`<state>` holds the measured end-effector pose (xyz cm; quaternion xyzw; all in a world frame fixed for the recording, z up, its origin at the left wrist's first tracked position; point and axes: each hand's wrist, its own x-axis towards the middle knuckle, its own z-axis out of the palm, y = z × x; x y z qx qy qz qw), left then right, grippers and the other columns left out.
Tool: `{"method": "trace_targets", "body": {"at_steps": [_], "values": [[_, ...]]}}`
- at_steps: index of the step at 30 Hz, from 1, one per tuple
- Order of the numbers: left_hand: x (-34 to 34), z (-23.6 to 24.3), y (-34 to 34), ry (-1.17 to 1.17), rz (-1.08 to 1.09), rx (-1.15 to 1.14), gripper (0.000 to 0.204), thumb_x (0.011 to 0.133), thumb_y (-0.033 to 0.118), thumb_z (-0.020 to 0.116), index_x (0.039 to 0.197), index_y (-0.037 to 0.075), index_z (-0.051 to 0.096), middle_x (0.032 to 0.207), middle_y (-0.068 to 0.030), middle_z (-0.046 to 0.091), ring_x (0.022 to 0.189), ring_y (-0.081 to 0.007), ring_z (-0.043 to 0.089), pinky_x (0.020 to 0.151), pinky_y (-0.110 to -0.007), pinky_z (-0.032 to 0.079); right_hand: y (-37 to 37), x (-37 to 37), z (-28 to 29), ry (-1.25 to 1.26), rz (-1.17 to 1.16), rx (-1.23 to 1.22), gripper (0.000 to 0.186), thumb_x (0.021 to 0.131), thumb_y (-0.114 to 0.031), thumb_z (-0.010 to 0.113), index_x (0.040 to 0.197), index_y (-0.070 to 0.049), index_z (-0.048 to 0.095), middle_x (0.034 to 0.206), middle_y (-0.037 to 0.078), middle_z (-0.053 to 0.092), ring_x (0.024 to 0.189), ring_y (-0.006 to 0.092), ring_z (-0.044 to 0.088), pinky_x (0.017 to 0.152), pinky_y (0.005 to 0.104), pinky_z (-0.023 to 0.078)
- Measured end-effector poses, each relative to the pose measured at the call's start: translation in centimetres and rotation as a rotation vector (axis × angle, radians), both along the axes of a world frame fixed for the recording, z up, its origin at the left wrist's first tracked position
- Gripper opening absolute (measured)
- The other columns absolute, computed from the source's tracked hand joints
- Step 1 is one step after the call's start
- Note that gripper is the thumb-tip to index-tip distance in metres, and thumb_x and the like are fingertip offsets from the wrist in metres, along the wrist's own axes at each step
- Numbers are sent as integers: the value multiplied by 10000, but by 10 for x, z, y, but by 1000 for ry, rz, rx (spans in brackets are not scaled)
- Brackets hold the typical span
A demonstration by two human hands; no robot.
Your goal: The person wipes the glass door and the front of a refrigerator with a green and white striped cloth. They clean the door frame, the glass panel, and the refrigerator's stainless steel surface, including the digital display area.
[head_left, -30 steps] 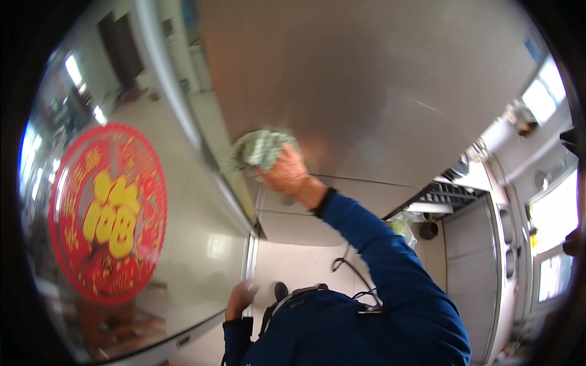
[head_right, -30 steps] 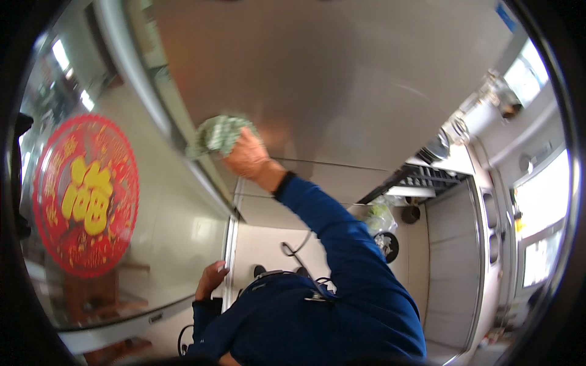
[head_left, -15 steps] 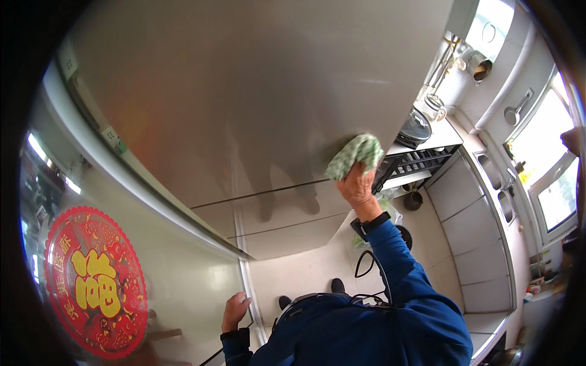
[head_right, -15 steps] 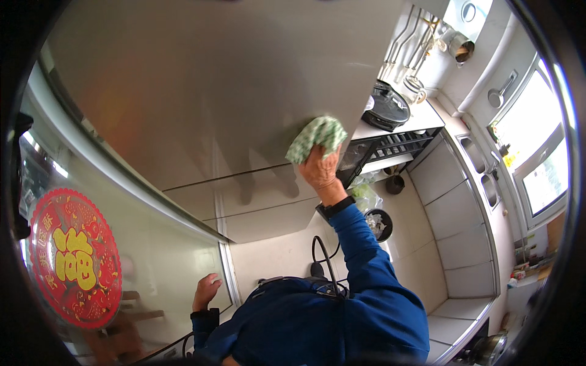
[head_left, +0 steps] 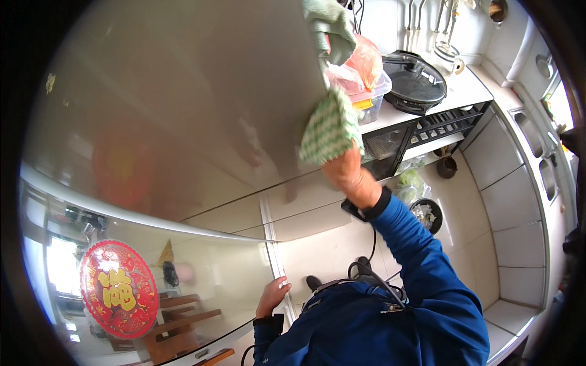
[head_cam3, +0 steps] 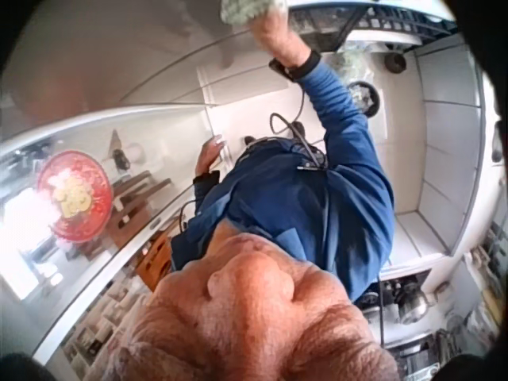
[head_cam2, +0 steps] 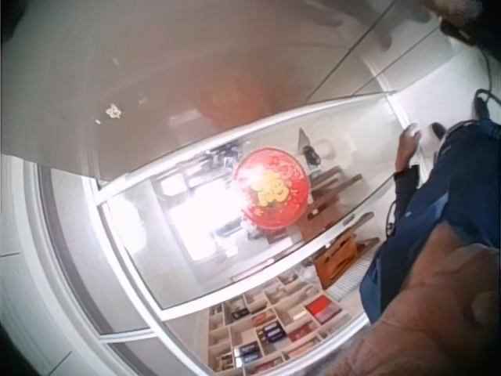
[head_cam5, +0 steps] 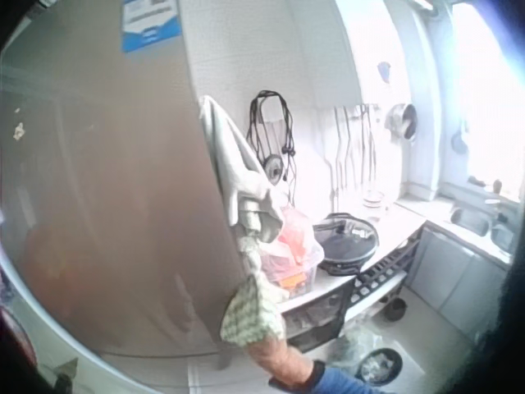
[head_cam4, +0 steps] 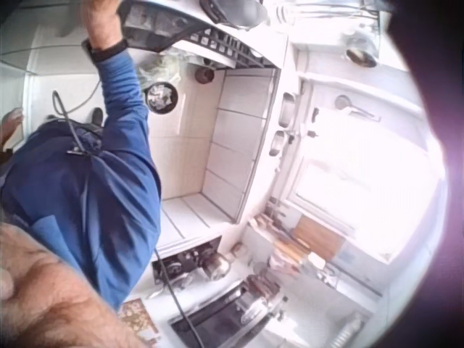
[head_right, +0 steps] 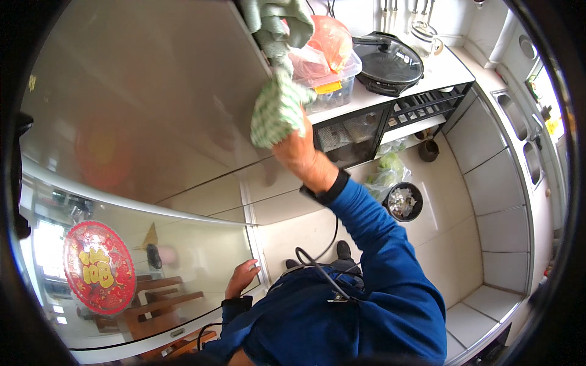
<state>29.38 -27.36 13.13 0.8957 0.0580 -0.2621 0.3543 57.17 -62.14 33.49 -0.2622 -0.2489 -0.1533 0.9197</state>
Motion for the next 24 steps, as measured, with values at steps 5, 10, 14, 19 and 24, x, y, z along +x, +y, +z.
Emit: {"method": "trace_targets", "body": {"at_steps": [5,10,14,19,24], "values": [[-12,20,-13,93,-10,67,504,924,341,666,1301,8,629,1234,-223,684,1141,-346,665,979,-379,511,7,-28,-124,216,461,699,336,1025,-138,494,1343,-96,593,1263,27,657,1122,139,631,981,295,509],[5,45,-13,123,44,132,523,942,324,669,1366,26,599,1276,-158,684,1110,-248,659,965,-345,509,9,-20,-134,108,834,1226,318,1013,-158,515,1258,15,620,1260,114,647,1137,186,626,987,350,514],[19,47,-16,32,43,151,516,937,343,690,1357,51,616,1254,-158,695,1061,-242,669,933,-342,523,13,-10,-44,55,506,578,367,971,-150,540,1287,33,573,1263,129,612,1166,248,585,1030,390,473],[17,35,-17,25,-16,124,526,934,370,692,1326,24,634,1301,-166,675,1177,-266,649,1016,-348,495,-6,12,108,-347,-1672,-1345,389,742,-113,611,1058,113,640,1149,311,622,1108,456,595,994,561,485],[4,30,-13,-7,29,51,515,928,380,676,1288,13,640,1200,-191,708,1061,-289,693,924,-362,531,-24,36,238,-721,-1333,-772,329,853,-92,561,1127,84,613,1178,313,596,1105,461,580,1018,503,467]]}}
